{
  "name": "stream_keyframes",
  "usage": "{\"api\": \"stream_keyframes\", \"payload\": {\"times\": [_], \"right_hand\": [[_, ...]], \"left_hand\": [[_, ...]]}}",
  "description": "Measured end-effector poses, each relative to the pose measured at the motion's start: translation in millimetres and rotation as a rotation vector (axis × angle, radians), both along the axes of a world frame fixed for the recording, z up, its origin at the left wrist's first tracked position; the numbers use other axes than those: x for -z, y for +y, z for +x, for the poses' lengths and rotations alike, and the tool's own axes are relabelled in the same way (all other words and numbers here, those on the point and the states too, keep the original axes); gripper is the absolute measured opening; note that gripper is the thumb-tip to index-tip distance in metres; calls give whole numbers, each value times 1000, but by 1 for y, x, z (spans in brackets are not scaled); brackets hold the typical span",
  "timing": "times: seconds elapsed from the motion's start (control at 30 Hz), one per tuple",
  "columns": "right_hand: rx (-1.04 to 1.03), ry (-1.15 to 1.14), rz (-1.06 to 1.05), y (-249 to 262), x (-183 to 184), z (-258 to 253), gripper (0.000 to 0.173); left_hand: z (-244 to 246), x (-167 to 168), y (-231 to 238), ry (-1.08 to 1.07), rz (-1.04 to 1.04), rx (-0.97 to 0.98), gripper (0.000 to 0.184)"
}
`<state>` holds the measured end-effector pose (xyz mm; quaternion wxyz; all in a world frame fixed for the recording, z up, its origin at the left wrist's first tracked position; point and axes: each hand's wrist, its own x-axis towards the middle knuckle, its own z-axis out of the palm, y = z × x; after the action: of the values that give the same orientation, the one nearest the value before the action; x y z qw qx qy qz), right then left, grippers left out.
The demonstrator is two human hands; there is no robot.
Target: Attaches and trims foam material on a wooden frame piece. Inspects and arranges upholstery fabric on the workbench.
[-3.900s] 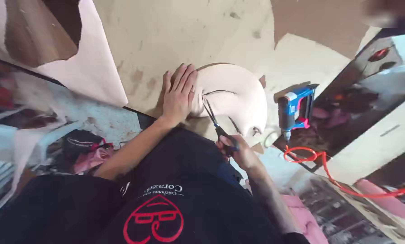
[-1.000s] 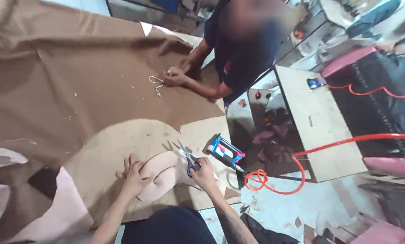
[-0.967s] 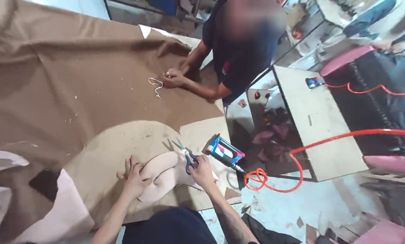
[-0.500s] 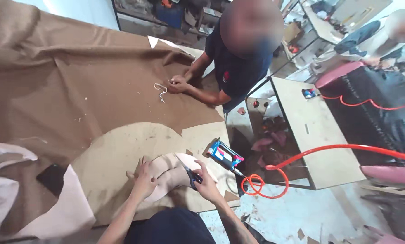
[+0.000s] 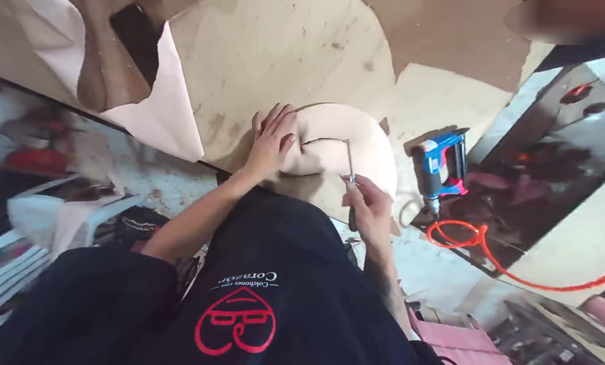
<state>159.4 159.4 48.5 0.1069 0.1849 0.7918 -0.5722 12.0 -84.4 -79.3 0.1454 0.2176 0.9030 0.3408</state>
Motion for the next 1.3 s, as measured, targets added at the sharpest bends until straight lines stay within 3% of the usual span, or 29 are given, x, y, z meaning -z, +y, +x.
{"api": "stream_keyframes", "payload": {"times": [0.1, 0.2, 0.33, 0.5, 0.63, 0.83, 0.97, 1.13, 1.2, 1.27, 1.3], "right_hand": [[-220, -66, 351, -14, 0, -20, 29], [-417, -161, 651, -30, 0, -47, 48], [-668, -204, 1011, -50, -3, -84, 42], [-901, -264, 1115, -62, -7, -122, 30], [-1029, -245, 1201, -65, -11, -132, 31], [-1182, -286, 1191, -81, -22, -143, 23], [-1219, -378, 1178, -81, -37, -149, 35], [-1071, -381, 972, -64, -47, -144, 38], [-960, -400, 754, -54, -49, -138, 50], [-869, -464, 615, -49, -53, -129, 76], [-805, -485, 573, -46, -52, -126, 78]], "left_hand": [[16, 8, 6, 93, -60, -94, 52], [16, 15, 6, 140, -83, -81, 53], [17, 18, 6, 150, -44, -93, 53], [16, 16, 3, 102, 50, -108, 52], [15, 23, 4, 97, 95, -125, 52], [16, 23, 5, 95, 90, -133, 49], [15, 23, 2, 78, 101, -115, 49], [11, 23, -1, 54, 140, -88, 49], [13, 23, -2, 55, 151, -79, 50], [16, 21, -3, 43, 147, -71, 51], [13, 24, -2, 61, 151, -79, 51]]}}
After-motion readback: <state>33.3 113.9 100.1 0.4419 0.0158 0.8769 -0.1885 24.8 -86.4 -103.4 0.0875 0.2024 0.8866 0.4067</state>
